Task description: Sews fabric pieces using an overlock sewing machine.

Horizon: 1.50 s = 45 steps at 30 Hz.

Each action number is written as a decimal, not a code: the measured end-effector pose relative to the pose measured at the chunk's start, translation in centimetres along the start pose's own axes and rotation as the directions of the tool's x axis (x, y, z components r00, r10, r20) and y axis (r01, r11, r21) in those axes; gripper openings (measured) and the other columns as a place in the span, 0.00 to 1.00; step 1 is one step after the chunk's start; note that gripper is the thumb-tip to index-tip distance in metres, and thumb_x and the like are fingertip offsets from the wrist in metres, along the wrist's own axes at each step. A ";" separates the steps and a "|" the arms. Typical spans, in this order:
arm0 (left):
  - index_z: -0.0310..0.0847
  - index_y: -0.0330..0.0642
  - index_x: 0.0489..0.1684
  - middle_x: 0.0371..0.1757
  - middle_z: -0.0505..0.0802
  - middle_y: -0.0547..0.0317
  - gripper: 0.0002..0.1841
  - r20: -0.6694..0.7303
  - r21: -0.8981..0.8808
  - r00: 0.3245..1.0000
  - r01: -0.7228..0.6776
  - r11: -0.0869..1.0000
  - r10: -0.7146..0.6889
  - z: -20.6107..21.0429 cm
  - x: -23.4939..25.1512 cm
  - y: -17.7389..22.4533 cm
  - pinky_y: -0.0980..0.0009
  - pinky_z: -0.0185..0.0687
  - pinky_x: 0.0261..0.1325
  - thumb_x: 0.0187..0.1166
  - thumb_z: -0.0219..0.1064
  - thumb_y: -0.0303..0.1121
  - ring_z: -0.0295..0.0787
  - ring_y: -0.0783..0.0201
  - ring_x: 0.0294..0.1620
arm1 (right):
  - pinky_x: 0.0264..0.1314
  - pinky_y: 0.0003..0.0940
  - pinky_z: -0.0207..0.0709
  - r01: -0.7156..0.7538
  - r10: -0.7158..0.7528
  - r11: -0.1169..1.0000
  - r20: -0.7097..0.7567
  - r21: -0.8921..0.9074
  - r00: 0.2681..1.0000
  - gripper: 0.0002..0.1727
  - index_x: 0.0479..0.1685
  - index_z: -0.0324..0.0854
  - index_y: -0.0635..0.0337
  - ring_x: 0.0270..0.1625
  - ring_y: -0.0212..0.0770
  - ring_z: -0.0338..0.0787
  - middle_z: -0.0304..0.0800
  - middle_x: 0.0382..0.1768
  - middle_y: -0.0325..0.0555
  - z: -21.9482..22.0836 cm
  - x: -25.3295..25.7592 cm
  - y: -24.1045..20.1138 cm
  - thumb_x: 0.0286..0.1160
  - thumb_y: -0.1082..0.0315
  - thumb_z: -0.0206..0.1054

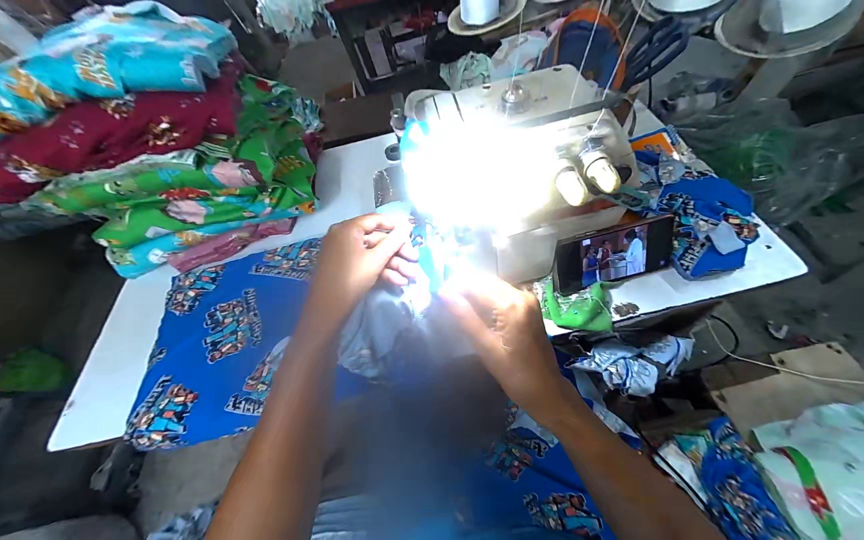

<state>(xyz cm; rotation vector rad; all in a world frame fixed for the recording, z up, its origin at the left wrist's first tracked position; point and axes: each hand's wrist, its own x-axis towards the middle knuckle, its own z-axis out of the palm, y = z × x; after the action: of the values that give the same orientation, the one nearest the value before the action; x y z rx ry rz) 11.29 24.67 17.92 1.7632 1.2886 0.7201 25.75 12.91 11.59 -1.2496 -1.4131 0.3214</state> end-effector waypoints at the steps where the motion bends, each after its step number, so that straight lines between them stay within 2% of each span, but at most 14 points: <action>1: 0.82 0.34 0.54 0.27 0.93 0.64 0.10 0.028 -0.008 0.999 0.028 1.000 -0.027 0.1 0.5 0.1 0.79 0.88 0.27 0.88 0.63 0.33 0.89 0.76 0.21 | 0.35 0.25 0.80 -0.011 0.011 1.000 0.001 0.021 1.000 0.09 0.41 0.92 0.56 0.34 0.27 0.87 0.91 0.34 0.36 0.1 -0.2 0.0 0.81 0.64 0.67; 5: 0.82 0.34 0.57 0.28 0.90 0.59 0.11 0.100 -0.040 0.988 0.125 0.991 -0.121 0.8 1.7 0.8 0.77 0.88 0.28 0.88 0.62 0.32 0.89 0.74 0.22 | 0.38 0.23 0.84 -0.055 0.055 0.996 0.002 0.071 0.998 0.09 0.43 0.92 0.55 0.37 0.24 0.90 0.93 0.38 0.35 0.4 -0.9 -0.1 0.81 0.63 0.67; 8: 0.81 0.35 0.61 0.30 0.88 0.59 0.12 0.111 -0.078 0.978 0.183 0.980 -0.174 1.2 2.6 0.9 0.77 0.85 0.30 0.87 0.64 0.32 0.86 0.73 0.24 | 0.43 0.21 0.83 -0.054 0.055 0.997 -0.016 0.061 0.998 0.10 0.43 0.93 0.56 0.40 0.23 0.90 0.93 0.38 0.36 0.6 -1.2 0.0 0.81 0.63 0.67; 13: 0.80 0.36 0.63 0.36 0.91 0.60 0.14 0.148 -0.144 0.980 0.154 0.977 -0.133 1.2 2.7 0.7 0.81 0.83 0.32 0.82 0.68 0.25 0.86 0.77 0.27 | 0.46 0.21 0.85 -0.076 0.077 0.994 -0.013 0.080 0.997 0.10 0.44 0.92 0.56 0.41 0.23 0.91 0.94 0.38 0.36 0.7 -1.7 0.3 0.81 0.63 0.66; 17: 0.81 0.36 0.64 0.38 0.90 0.58 0.13 0.140 -0.142 0.979 0.170 0.975 -0.150 1.0 2.7 0.4 0.76 0.87 0.36 0.87 0.63 0.30 0.88 0.72 0.30 | 0.48 0.21 0.85 -0.082 0.082 0.994 0.006 0.070 0.997 0.10 0.46 0.92 0.56 0.44 0.24 0.92 0.95 0.40 0.37 0.9 -1.9 0.7 0.81 0.63 0.67; 25: 0.80 0.34 0.65 0.38 0.92 0.57 0.18 0.121 -0.084 0.989 0.100 0.991 -0.090 1.1 2.8 0.3 0.81 0.85 0.36 0.77 0.71 0.22 0.88 0.76 0.30 | 0.48 0.21 0.84 -0.110 0.109 0.991 0.018 0.073 0.994 0.10 0.46 0.92 0.56 0.43 0.24 0.91 0.95 0.41 0.37 1.1 -1.9 0.8 0.81 0.63 0.67; 27: 0.79 0.34 0.64 0.38 0.90 0.58 0.16 0.127 -0.163 0.986 0.125 0.979 -0.104 0.9 2.6 0.4 0.81 0.84 0.36 0.80 0.67 0.21 0.86 0.76 0.30 | 0.50 0.20 0.85 -0.124 0.121 0.986 0.037 0.113 0.992 0.10 0.47 0.92 0.58 0.44 0.23 0.92 0.95 0.41 0.38 0.9 -2.1 0.9 0.81 0.63 0.67; 28: 0.78 0.35 0.65 0.39 0.89 0.60 0.15 0.152 -0.263 0.980 0.166 0.950 -0.129 0.7 2.5 0.4 0.81 0.84 0.37 0.83 0.63 0.21 0.86 0.76 0.31 | 0.50 0.19 0.85 -0.139 0.133 0.980 0.050 0.142 0.990 0.10 0.46 0.91 0.58 0.43 0.23 0.92 0.95 0.40 0.38 0.8 -2.2 1.0 0.81 0.64 0.67; 31: 0.75 0.39 0.69 0.41 0.89 0.62 0.15 0.247 -0.506 0.949 0.299 0.809 -0.196 0.1 2.1 0.1 0.82 0.85 0.41 0.88 0.55 0.24 0.87 0.76 0.34 | 0.50 0.18 0.85 -0.182 0.166 0.959 0.090 0.216 0.982 0.10 0.46 0.91 0.61 0.43 0.22 0.92 0.95 0.38 0.39 0.6 -2.7 1.3 0.81 0.65 0.66; 35: 0.73 0.42 0.72 0.50 0.90 0.61 0.16 0.288 -0.550 0.942 0.308 0.776 -0.169 -0.4 1.0 -0.2 0.80 0.87 0.49 0.90 0.51 0.23 0.90 0.74 0.43 | 0.47 0.16 0.84 -0.203 0.181 0.948 0.109 0.247 0.978 0.09 0.46 0.90 0.61 0.39 0.21 0.91 0.94 0.35 0.36 0.5 -2.5 1.6 0.81 0.66 0.66; 38: 0.73 0.47 0.74 0.46 0.90 0.62 0.18 0.256 -0.554 0.951 0.289 0.781 -0.171 -0.4 0.5 -0.2 0.77 0.87 0.48 0.89 0.54 0.23 0.88 0.73 0.39 | 0.43 0.16 0.83 -0.234 0.214 0.938 0.103 0.257 0.971 0.08 0.46 0.89 0.59 0.36 0.20 0.90 0.93 0.33 0.34 0.3 -2.0 1.5 0.80 0.66 0.67; 40: 0.72 0.49 0.79 0.49 0.92 0.60 0.22 0.250 -0.575 0.952 0.292 0.764 -0.176 -0.5 0.5 -0.5 0.74 0.89 0.50 0.89 0.55 0.24 0.91 0.70 0.43 | 0.43 0.16 0.84 -0.233 0.214 0.936 0.101 0.263 0.972 0.08 0.47 0.89 0.60 0.36 0.21 0.90 0.93 0.34 0.35 0.3 -1.9 1.5 0.80 0.67 0.67; 44: 0.75 0.49 0.75 0.40 0.89 0.64 0.18 0.214 -0.642 0.961 0.275 0.716 -0.177 -0.3 -0.5 -0.1 0.73 0.89 0.52 0.90 0.52 0.27 0.90 0.71 0.40 | 0.42 0.15 0.83 -0.225 0.211 0.942 0.085 0.247 0.974 0.08 0.47 0.89 0.60 0.35 0.20 0.89 0.93 0.33 0.34 0.4 -1.7 1.7 0.79 0.67 0.68; 45: 0.76 0.49 0.75 0.41 0.91 0.64 0.18 0.201 -0.663 0.965 0.259 0.702 -0.165 -0.4 -0.8 0.0 0.73 0.89 0.53 0.91 0.52 0.27 0.91 0.71 0.41 | 0.42 0.15 0.82 -0.221 0.208 0.946 0.080 0.237 0.975 0.08 0.47 0.89 0.59 0.35 0.20 0.89 0.93 0.33 0.34 0.3 -1.6 1.7 0.79 0.66 0.68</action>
<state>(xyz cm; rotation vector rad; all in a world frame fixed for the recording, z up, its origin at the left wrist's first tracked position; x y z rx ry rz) 10.71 23.98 18.10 1.0091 0.9363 0.8021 25.90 12.47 9.31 -1.1982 -1.2407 0.6635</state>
